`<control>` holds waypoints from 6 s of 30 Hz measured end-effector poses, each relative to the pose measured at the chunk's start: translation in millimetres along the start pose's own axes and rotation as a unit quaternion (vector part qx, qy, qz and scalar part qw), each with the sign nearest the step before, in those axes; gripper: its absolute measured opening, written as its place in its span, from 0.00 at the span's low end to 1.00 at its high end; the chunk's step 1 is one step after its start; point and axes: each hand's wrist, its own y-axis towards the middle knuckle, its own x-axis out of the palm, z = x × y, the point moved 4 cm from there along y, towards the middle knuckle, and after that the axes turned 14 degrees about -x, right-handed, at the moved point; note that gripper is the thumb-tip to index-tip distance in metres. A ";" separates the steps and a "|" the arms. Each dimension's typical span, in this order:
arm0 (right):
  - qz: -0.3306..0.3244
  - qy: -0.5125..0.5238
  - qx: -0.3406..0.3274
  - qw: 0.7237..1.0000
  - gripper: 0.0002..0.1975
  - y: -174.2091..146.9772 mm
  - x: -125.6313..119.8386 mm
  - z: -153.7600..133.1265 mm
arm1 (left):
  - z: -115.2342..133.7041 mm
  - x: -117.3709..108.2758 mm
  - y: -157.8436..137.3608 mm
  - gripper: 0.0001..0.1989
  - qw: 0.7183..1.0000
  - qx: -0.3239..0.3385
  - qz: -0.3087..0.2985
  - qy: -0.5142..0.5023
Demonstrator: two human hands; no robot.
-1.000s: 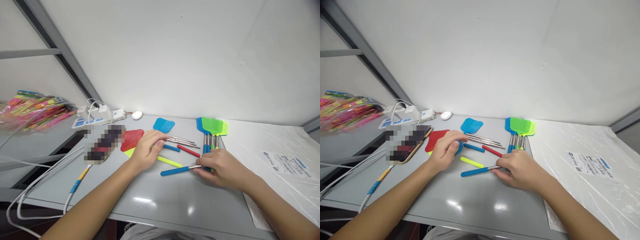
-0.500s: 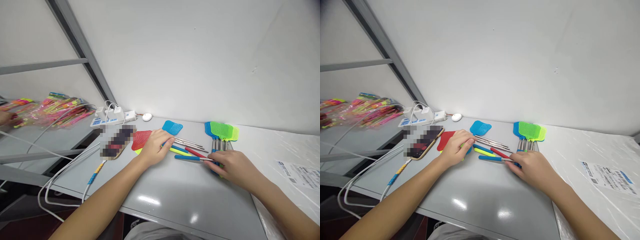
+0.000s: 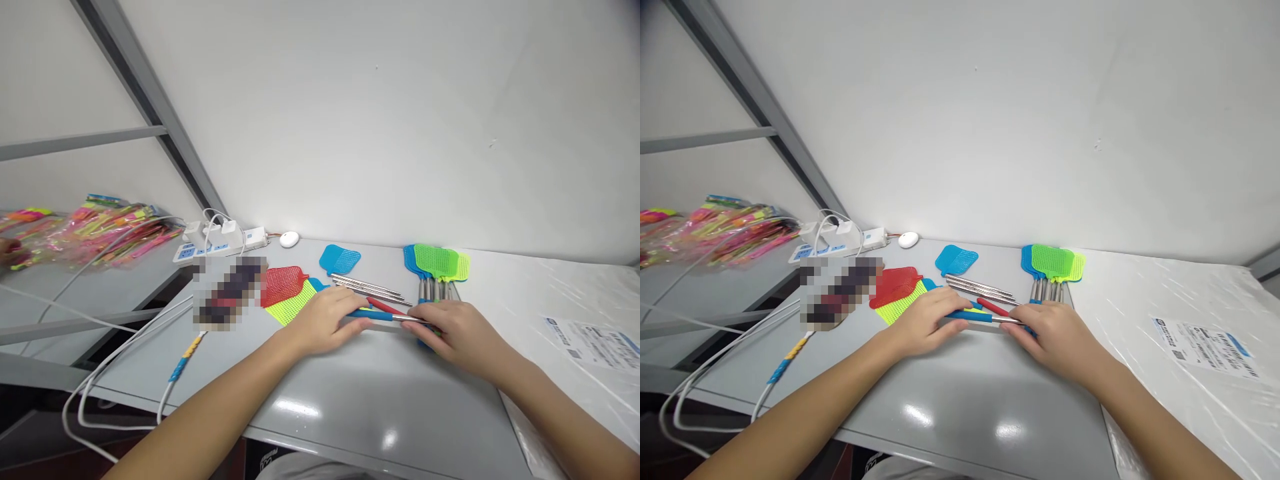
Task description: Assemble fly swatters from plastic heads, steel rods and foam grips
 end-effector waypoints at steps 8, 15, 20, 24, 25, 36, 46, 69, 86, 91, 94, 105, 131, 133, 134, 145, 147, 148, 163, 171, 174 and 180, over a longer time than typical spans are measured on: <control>-0.002 0.043 -0.039 0.998 0.13 1.1 5.4 -13.8 | -23.2 -4.1 3.0 0.28 0.920 -0.119 0.069 -0.367; -0.015 0.009 -0.066 0.998 0.14 3.6 20.9 -21.5 | -20.7 -2.5 9.7 0.36 0.804 -0.146 0.046 -0.574; -0.005 -0.032 -0.087 0.996 0.14 6.2 26.7 -25.7 | -14.2 5.2 8.2 0.39 0.805 -0.151 0.009 -0.573; 0.016 -0.065 -0.113 0.991 0.14 7.3 25.6 -32.0 | -11.0 12.9 9.2 0.41 0.805 -0.151 -0.008 -0.573; 0.020 -0.071 -0.117 0.990 0.14 7.7 25.6 -33.8 | -9.9 13.8 9.5 0.41 0.805 -0.150 -0.008 -0.574; 0.033 -0.077 -0.134 0.987 0.14 10.1 33.2 -40.6 | 1.6 17.5 5.7 0.41 0.807 -0.139 -0.026 -0.574; 0.012 -0.004 -0.069 0.998 0.09 9.1 22.4 -32.9 | 5.4 -0.6 1.4 0.18 0.956 -0.156 -0.041 -0.247; -0.019 -0.042 -0.048 0.998 0.16 7.6 34.5 -31.1 | -6.6 5.5 5.7 0.41 0.813 -0.179 -0.042 -0.553; 0.019 -0.049 -0.077 0.996 0.14 6.1 22.8 -25.2 | 18.1 3.7 -2.6 0.17 0.991 -0.091 -0.061 -0.081; 0.009 0.058 -0.032 0.998 0.12 8.4 23.2 -21.3 | 24.7 22.9 -8.5 0.20 0.985 -0.056 -0.057 0.153; -0.019 0.132 0.001 0.991 0.13 14.6 20.6 -27.1 | 22.6 29.5 -10.1 0.21 0.979 -0.063 -0.051 0.185; 0.013 0.198 0.032 0.980 0.20 106.5 3.5 54.0 | -17.1 -9.2 -6.1 0.20 0.953 -0.272 0.004 -0.132; -0.053 -0.143 -0.181 0.972 0.14 190.0 65.3 57.2 | -41.8 3.9 -1.2 0.14 0.611 -0.375 0.080 -0.692; -0.042 -0.141 -0.173 0.974 0.11 190.7 64.2 57.0 | -43.5 1.9 -1.0 0.14 0.614 -0.375 0.094 -0.689; -0.033 -0.140 -0.167 0.975 0.10 190.5 61.7 57.8 | -44.2 0.8 -0.8 0.14 0.616 -0.374 0.099 -0.687; 0.277 0.046 0.081 0.956 0.12 94.1 -36.2 61.6 | -31.7 4.5 0.0 0.13 0.698 -0.352 -0.020 -0.624; 0.347 0.153 0.136 0.915 0.11 63.9 -47.2 57.7 | -25.0 6.7 -0.5 0.14 0.731 -0.340 -0.055 -0.589; 0.378 0.218 0.161 0.885 0.11 50.2 -49.3 56.7 | -20.8 7.1 -1.1 0.14 0.754 -0.327 -0.070 -0.565; 0.337 0.417 0.230 0.812 0.14 -20.7 -29.6 40.4 | -5.2 -1.3 -3.9 0.12 0.985 0.020 0.117 0.123; 0.345 0.321 0.259 0.843 0.16 -21.4 -27.0 51.1 | -10.3 -3.2 -4.0 0.13 0.980 0.019 0.085 0.179; 0.347 0.305 0.266 0.846 0.17 -21.2 -23.8 51.1 | -9.0 -1.2 -5.5 0.13 0.980 0.013 0.072 0.184; 0.339 0.301 0.267 0.850 0.16 -19.2 -21.3 44.9 | -4.2 0.5 -6.0 0.15 0.978 0.001 0.061 0.198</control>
